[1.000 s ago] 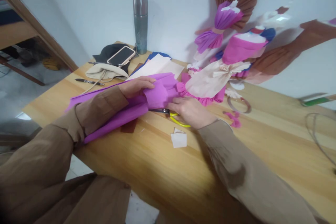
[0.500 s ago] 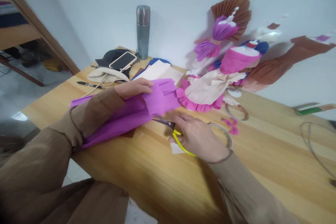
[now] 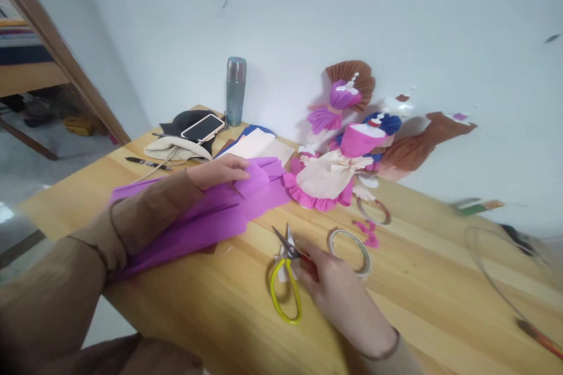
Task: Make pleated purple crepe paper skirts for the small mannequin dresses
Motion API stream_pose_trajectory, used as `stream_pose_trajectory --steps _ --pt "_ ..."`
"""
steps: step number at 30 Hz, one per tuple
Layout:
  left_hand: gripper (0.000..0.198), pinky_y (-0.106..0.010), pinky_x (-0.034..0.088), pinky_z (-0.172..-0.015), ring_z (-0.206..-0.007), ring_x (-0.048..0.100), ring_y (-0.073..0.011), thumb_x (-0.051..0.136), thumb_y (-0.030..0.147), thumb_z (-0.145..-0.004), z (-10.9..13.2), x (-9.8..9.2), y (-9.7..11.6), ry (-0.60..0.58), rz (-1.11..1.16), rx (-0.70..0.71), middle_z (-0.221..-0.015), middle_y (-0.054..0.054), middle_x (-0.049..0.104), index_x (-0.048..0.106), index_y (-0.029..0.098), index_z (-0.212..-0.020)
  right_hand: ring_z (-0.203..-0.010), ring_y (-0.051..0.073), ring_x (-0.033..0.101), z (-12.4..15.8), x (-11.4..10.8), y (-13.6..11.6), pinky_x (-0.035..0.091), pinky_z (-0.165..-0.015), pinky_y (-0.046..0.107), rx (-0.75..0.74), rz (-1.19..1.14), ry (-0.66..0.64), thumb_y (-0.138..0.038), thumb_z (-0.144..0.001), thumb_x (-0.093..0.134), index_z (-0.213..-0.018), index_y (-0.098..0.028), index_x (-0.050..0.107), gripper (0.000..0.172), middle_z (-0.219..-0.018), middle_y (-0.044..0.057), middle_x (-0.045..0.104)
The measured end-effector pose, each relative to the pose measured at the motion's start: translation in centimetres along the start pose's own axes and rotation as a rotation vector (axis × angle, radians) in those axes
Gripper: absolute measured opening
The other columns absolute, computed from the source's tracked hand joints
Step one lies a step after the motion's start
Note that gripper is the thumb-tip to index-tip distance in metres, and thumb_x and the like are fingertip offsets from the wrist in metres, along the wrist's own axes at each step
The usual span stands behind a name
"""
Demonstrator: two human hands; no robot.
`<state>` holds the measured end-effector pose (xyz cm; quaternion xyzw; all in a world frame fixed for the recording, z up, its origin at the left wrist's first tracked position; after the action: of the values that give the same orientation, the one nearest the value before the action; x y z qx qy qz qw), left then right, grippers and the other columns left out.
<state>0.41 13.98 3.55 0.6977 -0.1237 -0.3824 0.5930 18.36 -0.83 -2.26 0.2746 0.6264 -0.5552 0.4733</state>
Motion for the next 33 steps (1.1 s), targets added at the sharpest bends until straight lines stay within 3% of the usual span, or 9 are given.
stream_pose_trajectory --steps 6,11,13,15,17,20,25,28,33 --pt "0.030 -0.020 0.032 -0.050 -0.050 0.040 -0.0062 0.058 0.026 -0.078 1.3 1.0 2.1 -0.073 0.045 0.054 -0.053 0.007 0.040 0.039 0.017 -0.058 -0.063 0.026 0.072 1.6 0.7 -1.3 0.051 -0.052 0.035 -0.023 0.276 0.060 -0.022 -0.091 0.045 -0.095 -0.021 0.068 0.023 -0.075 0.007 0.075" --pt "0.026 -0.022 0.043 -0.052 -0.052 0.056 -0.0105 0.059 0.021 -0.079 2.1 3.0 3.0 -0.221 -0.056 0.029 -0.053 0.005 0.050 0.041 0.018 -0.060 -0.053 0.024 0.068 1.5 -0.5 -1.6 0.042 -0.044 0.032 -0.057 0.526 0.118 -0.015 -0.086 0.051 -0.081 -0.023 0.069 0.020 -0.064 0.005 0.072" --pt "0.025 -0.022 0.041 -0.051 -0.051 0.056 -0.0112 0.058 0.017 -0.078 2.3 4.3 3.6 -0.315 -0.106 0.029 -0.052 0.004 0.051 0.042 0.018 -0.059 -0.067 0.025 0.071 0.9 -1.7 -1.1 0.047 -0.052 0.033 -0.102 0.543 0.190 -0.017 -0.087 0.054 -0.090 -0.022 0.071 0.019 -0.078 0.007 0.076" --pt "0.027 -0.023 0.037 -0.050 -0.048 0.053 -0.0107 0.056 0.013 -0.077 2.2 5.7 4.2 -0.402 -0.190 0.057 -0.050 0.005 0.049 0.040 0.018 -0.056 -0.093 0.026 0.070 0.0 -2.1 -0.5 0.053 -0.072 0.036 -0.210 0.502 0.211 -0.018 -0.090 0.053 -0.102 -0.020 0.072 0.022 -0.096 0.010 0.077" --pt "0.029 -0.024 0.032 -0.051 -0.047 0.045 -0.0095 0.056 0.007 -0.074 1.9 7.0 5.1 -0.433 -0.301 0.131 -0.047 0.005 0.045 0.038 0.018 -0.053 -0.116 0.027 0.063 -0.9 -2.1 0.3 0.049 -0.092 0.043 -0.289 0.465 0.195 -0.018 -0.093 0.050 -0.114 -0.021 0.070 0.029 -0.118 0.010 0.073" --pt "0.031 -0.028 0.026 -0.055 -0.049 0.036 -0.0092 0.058 0.000 -0.068 1.2 8.9 6.0 -0.413 -0.387 0.221 -0.048 0.005 0.041 0.039 0.017 -0.050 -0.108 0.027 0.066 -1.7 -2.1 2.4 0.046 -0.093 0.046 -0.209 0.470 0.144 -0.019 -0.095 0.046 -0.113 -0.019 0.070 0.030 -0.116 0.011 0.074" --pt "0.030 -0.030 0.026 -0.056 -0.050 0.035 -0.0107 0.059 0.000 -0.070 -0.1 12.1 5.6 -0.443 -0.347 0.225 -0.048 0.005 0.041 0.044 0.018 -0.052 -0.087 0.025 0.067 -0.9 -3.5 3.3 0.043 -0.090 0.044 -0.101 0.498 0.241 -0.014 -0.090 0.048 -0.088 -0.017 0.073 0.025 -0.091 0.012 0.075" --pt "0.026 -0.029 0.029 -0.057 -0.053 0.040 -0.0117 0.057 -0.001 -0.070 -1.1 13.5 4.7 -0.471 -0.309 0.217 -0.052 0.004 0.047 0.049 0.017 -0.054 -0.088 0.025 0.066 -0.7 -4.3 3.1 0.047 -0.083 0.039 -0.123 0.382 0.329 -0.015 -0.093 0.043 -0.092 -0.016 0.072 0.029 -0.092 0.012 0.074" --pt "0.021 -0.027 0.026 -0.052 -0.050 0.038 -0.0106 0.057 0.000 -0.065 -2.8 13.9 2.9 -0.449 -0.272 0.158 -0.050 0.004 0.046 0.051 0.016 -0.053 -0.092 0.024 0.067 -1.1 -3.0 4.2 0.045 -0.089 0.041 -0.104 0.342 0.219 -0.012 -0.089 0.047 -0.089 -0.019 0.073 0.027 -0.096 0.009 0.076"
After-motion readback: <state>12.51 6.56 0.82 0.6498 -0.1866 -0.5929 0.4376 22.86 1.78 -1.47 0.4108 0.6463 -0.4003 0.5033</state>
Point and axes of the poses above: each hand's wrist, its own z-axis away from the middle knuckle, its own x-axis out of the palm, y = z × x, the point moved 9 cm from there along -z, towards the middle knuckle
